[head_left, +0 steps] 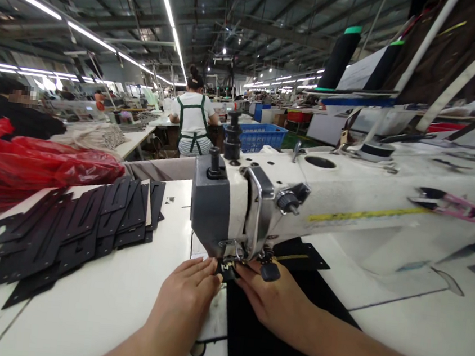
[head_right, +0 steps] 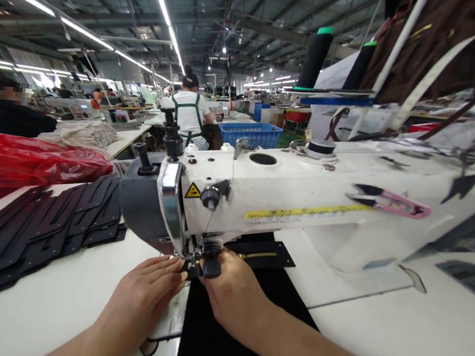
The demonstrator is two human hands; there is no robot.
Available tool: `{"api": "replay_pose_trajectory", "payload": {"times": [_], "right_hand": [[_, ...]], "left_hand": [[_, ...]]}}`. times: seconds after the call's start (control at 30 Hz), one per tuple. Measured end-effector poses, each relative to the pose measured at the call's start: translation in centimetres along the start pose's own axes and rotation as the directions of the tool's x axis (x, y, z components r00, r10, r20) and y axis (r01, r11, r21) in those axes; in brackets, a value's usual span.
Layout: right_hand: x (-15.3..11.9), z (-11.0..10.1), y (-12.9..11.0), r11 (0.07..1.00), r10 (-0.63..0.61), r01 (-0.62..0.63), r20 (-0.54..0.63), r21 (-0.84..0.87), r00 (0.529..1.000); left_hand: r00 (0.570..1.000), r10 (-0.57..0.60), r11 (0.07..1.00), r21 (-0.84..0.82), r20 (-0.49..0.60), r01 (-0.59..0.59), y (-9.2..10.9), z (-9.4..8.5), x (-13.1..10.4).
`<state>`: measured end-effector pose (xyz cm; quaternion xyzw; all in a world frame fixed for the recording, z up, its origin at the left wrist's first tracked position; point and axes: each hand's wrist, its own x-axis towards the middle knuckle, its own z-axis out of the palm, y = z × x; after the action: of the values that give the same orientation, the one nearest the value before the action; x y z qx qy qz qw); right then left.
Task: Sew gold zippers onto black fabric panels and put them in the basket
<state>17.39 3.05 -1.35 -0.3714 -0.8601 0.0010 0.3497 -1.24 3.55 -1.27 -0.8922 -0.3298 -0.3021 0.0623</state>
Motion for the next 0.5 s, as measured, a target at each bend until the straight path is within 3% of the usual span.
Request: {"api": "replay_pose_trajectory", "payload": {"times": [0.17,0.27,0.4,0.5], "right_hand": [[-0.1,0.3,0.1,0.991,0.093,-0.086,0.061,-0.099,0.994],[-0.8,-0.1,0.6,0.971,0.168,-0.142,0.126,-0.193,0.978],[-3.8,-1.1,0.6,0.915,0.195,-0.127,0.144,-0.382,0.970],[-6.6,-2.2,-0.9,0.861,0.150,-0.079,0.104,-0.502,0.983]], "left_hand": [[0.999,-0.046,0.999,-0.011,0.014,0.046,-0.3,0.0,-0.1],[0.995,-0.087,0.992,0.096,0.044,0.083,-0.2,-0.4,-0.7],[0.984,-0.110,0.942,0.331,0.136,0.060,1.1,-1.0,-1.7],[0.965,-0.039,0.958,0.283,0.258,-0.037,3.3,-0.9,-2.5]]}}
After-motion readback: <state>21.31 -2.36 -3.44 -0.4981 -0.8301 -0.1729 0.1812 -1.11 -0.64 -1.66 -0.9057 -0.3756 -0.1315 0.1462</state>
